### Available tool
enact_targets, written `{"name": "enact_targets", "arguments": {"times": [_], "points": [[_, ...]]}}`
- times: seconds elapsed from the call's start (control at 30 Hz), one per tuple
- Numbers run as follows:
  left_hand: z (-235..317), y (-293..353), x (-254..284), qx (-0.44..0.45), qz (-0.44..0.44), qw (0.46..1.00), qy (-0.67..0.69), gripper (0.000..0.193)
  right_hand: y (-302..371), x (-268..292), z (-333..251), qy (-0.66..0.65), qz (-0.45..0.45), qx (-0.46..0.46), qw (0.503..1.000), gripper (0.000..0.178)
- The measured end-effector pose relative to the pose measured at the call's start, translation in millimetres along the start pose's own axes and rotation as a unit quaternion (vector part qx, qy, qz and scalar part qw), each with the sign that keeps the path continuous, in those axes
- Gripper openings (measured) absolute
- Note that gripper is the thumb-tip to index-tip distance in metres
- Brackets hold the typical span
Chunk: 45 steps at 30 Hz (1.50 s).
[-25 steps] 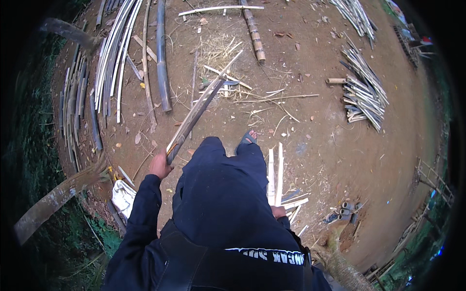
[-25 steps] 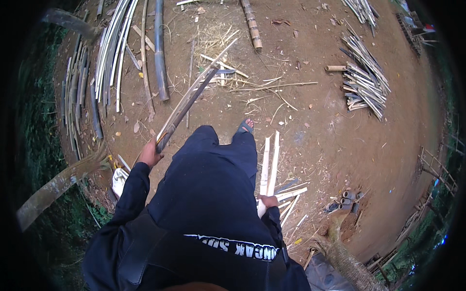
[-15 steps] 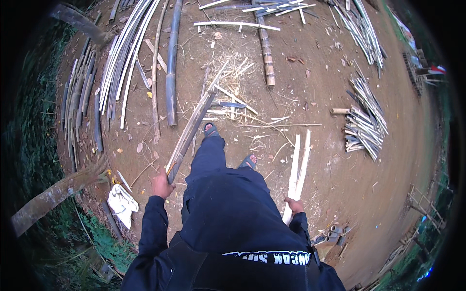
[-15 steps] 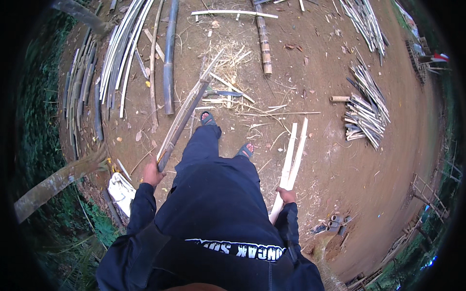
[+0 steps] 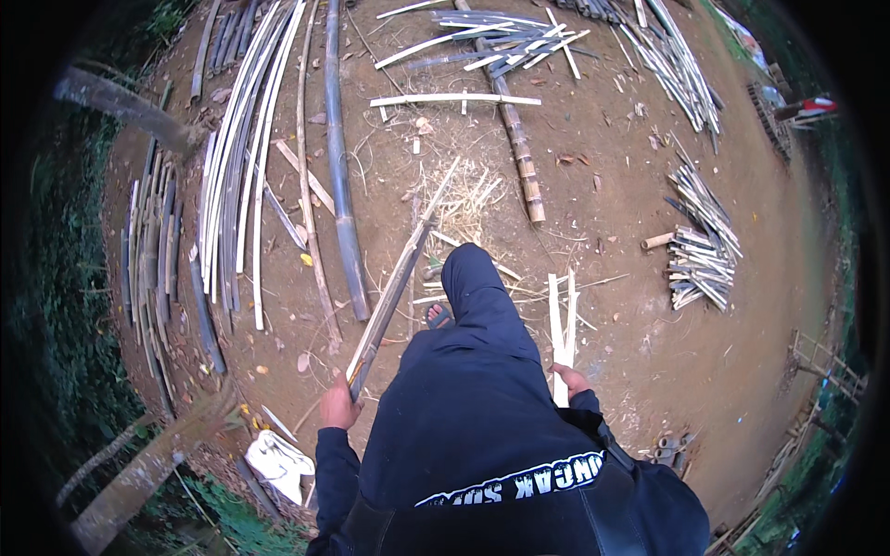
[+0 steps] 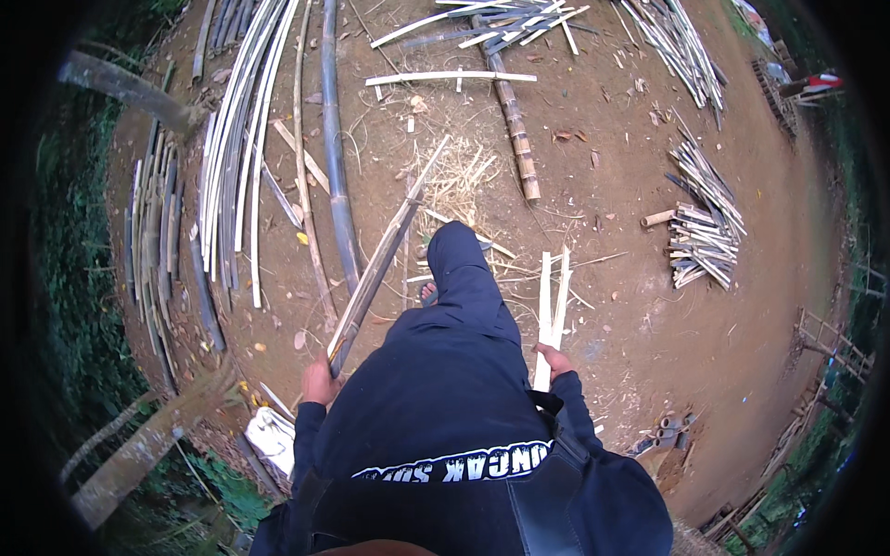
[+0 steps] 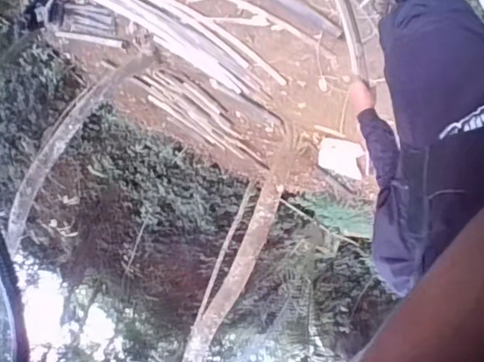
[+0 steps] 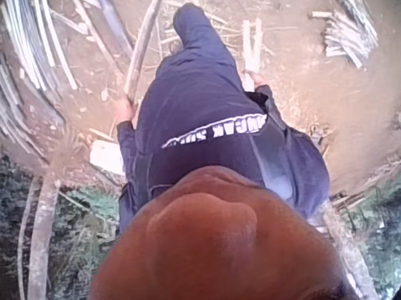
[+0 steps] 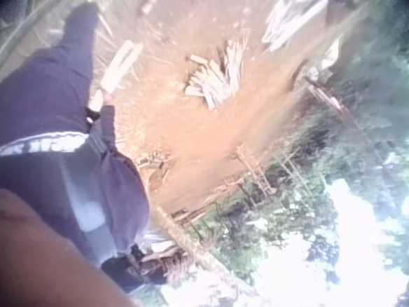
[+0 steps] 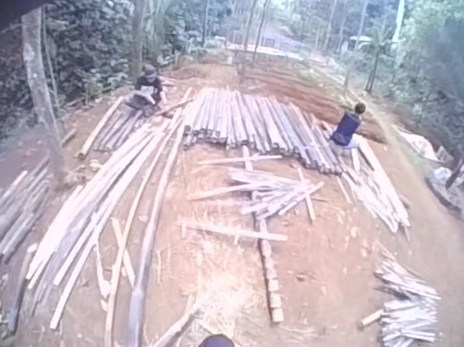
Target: The person shaves a strip of bamboo using a knife, then gathers and arranges several bamboo strips on the ground.
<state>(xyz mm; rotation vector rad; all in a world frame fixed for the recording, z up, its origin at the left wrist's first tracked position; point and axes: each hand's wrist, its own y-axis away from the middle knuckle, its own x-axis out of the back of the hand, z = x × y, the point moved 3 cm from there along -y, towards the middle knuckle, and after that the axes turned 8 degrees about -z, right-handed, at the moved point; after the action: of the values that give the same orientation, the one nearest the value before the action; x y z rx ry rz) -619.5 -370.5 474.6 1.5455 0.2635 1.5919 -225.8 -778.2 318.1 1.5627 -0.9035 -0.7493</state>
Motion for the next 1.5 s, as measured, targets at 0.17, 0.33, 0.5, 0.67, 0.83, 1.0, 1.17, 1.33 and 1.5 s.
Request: {"name": "enact_targets", "arguments": {"times": [0.17,0.33,0.5,0.67,0.83,1.0,1.17,1.33,1.5], "points": [[2.2,-70.9,74.6,-0.048,0.026,0.998,-0.032,0.062,-49.4,-51.0,-56.4,0.048,0.017,0.019,0.998,0.027],[22.4,-165.1,155.4,-0.058,-0.002,0.998,-0.011,0.054,-108.1,-119.7,-148.7,0.054,0.137,0.088,0.985,0.041],[54.9,-271.1,260.9,-0.098,-0.006,0.992,-0.073,0.049,-104.9,-203.7,-265.3,0.089,0.173,0.123,0.973,0.055],[105.5,-364.3,403.3,-0.179,-0.011,0.973,-0.146,0.055,-63.5,-276.3,-375.2,-0.069,0.124,0.143,0.980,0.050],[149.4,-449.8,494.4,-0.234,-0.011,0.948,-0.214,0.065,-57.9,-297.8,-420.0,-0.041,0.150,0.106,0.982,0.049],[218.3,-526.8,541.5,-0.265,-0.071,0.936,-0.221,0.063,-75.7,-316.8,-430.7,0.037,0.240,0.111,0.964,0.053],[264.1,-618.9,562.7,-0.346,-0.106,0.908,-0.210,0.063,-16.6,-376.4,-490.8,-0.054,0.231,0.141,0.961,0.051],[322.8,-726.4,560.5,-0.418,-0.173,0.867,-0.211,0.061,-36.2,-407.7,-517.3,-0.086,0.298,0.164,0.936,0.046],[373.5,-826.4,528.4,-0.457,-0.182,0.828,-0.270,0.064,-75.3,-443.9,-599.4,-0.130,0.326,0.114,0.930,0.071]]}}
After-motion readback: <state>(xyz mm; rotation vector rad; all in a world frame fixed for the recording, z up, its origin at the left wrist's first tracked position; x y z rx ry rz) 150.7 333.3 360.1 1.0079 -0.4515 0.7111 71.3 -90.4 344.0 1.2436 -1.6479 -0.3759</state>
